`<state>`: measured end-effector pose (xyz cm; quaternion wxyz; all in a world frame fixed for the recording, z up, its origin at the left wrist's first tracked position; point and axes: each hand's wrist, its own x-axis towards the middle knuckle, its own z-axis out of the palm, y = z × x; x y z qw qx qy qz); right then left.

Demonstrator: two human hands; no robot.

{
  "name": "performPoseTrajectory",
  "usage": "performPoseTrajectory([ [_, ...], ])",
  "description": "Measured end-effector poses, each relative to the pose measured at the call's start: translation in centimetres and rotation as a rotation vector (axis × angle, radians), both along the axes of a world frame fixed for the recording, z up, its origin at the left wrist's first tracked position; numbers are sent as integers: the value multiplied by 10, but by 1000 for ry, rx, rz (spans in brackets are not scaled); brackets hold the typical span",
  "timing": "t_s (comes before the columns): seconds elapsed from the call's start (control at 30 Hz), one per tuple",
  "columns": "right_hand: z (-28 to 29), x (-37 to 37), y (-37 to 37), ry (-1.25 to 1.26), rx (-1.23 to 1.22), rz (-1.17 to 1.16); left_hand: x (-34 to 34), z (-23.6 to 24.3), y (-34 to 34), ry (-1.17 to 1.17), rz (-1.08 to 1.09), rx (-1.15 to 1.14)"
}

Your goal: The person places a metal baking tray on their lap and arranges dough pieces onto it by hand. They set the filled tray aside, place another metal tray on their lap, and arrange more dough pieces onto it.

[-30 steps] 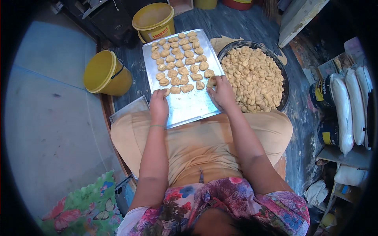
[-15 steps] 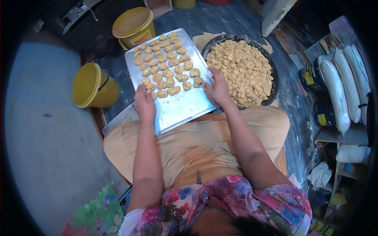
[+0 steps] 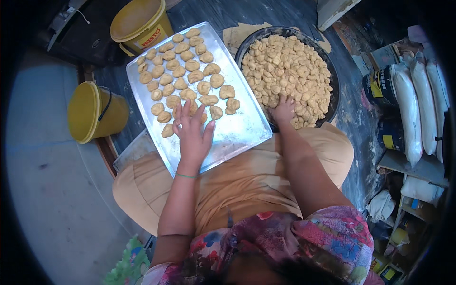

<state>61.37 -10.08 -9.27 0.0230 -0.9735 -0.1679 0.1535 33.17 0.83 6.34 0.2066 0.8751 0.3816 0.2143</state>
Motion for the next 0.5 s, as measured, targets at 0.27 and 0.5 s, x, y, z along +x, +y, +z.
performPoseTrajectory([
  [0.27,-5,135,-14,-257,632,-171,20,8,0,-11,-70,-65],
  [0.5,8,204,51,491,517,-100,30,3,-1,35,-176,-33],
])
